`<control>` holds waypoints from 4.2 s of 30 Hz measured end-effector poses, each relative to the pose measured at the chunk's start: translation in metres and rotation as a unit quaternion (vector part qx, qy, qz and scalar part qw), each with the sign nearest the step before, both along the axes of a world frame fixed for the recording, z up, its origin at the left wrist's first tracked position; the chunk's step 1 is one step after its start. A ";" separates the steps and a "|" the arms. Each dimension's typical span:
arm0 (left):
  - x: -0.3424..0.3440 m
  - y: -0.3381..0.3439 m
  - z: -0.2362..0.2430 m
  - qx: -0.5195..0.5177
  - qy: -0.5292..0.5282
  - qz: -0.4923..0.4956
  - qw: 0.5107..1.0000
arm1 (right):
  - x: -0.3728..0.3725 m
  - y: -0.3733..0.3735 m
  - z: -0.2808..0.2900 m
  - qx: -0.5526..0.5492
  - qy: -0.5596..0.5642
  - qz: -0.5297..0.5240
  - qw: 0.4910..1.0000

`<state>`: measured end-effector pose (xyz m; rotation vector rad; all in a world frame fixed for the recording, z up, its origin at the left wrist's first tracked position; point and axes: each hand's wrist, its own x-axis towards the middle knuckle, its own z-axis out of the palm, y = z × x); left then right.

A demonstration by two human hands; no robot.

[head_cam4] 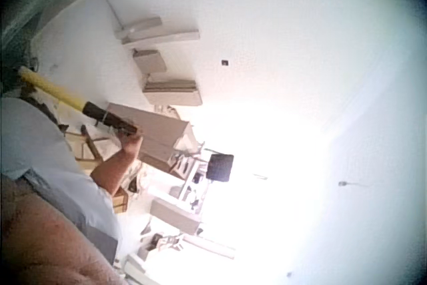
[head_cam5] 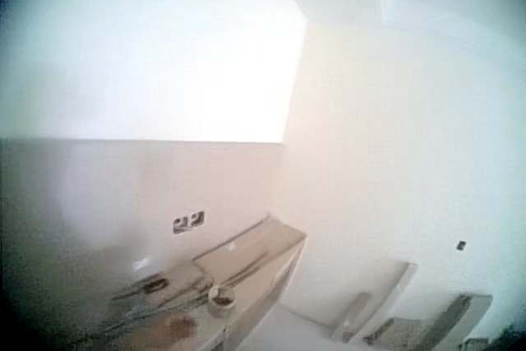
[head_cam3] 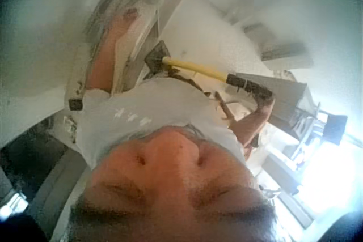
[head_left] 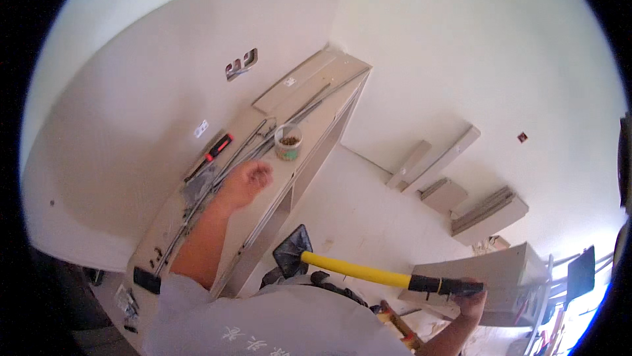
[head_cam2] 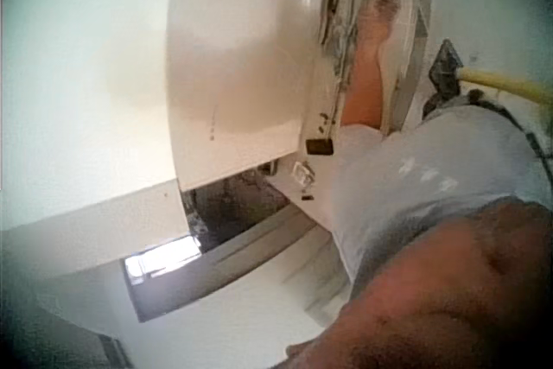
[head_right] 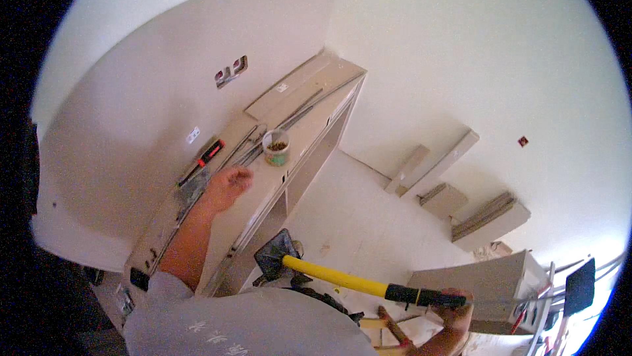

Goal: The person uses a long spreader clamp to position and hold a wooden cabinet panel in place before securing it with screws using a power drill.

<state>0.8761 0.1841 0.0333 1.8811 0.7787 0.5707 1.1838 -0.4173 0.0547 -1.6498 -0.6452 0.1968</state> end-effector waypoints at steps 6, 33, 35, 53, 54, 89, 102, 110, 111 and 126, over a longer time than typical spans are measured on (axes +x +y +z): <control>0.131 0.224 -0.078 0.164 0.065 0.112 0.978 | 0.052 0.041 0.044 -0.155 0.006 -0.130 0.979; 0.186 0.215 -0.025 -0.018 0.099 0.046 0.994 | 0.073 0.140 0.041 -0.102 0.027 -0.152 0.983; 0.141 0.154 -0.006 -0.057 0.028 0.018 0.998 | 0.075 0.129 0.034 -0.109 0.012 -0.116 0.987; -0.150 -0.331 0.040 0.048 -0.301 0.167 0.937 | 0.149 0.068 0.002 -0.173 -0.024 0.261 0.949; -0.164 -0.354 0.044 0.044 -0.338 0.205 0.917 | 0.088 0.084 0.041 -0.040 0.013 0.299 0.953; -0.868 -0.602 0.012 -0.079 -0.398 0.828 0.386 | -0.648 0.219 0.008 0.072 0.056 0.661 0.745; -1.043 -0.548 -0.095 -0.070 -0.229 0.927 0.287 | -0.790 0.285 -0.039 0.024 0.160 0.706 0.690; -1.164 -0.534 -0.138 -0.098 -0.205 0.950 0.215 | -0.859 0.314 -0.067 0.019 0.108 0.752 0.650; -1.180 -0.531 -0.148 -0.081 -0.223 0.949 0.209 | -0.873 0.314 -0.067 0.026 0.122 0.753 0.645; -1.246 -0.518 -0.159 -0.030 -0.307 0.930 0.200 | -0.984 0.319 -0.104 -0.098 0.144 0.641 0.748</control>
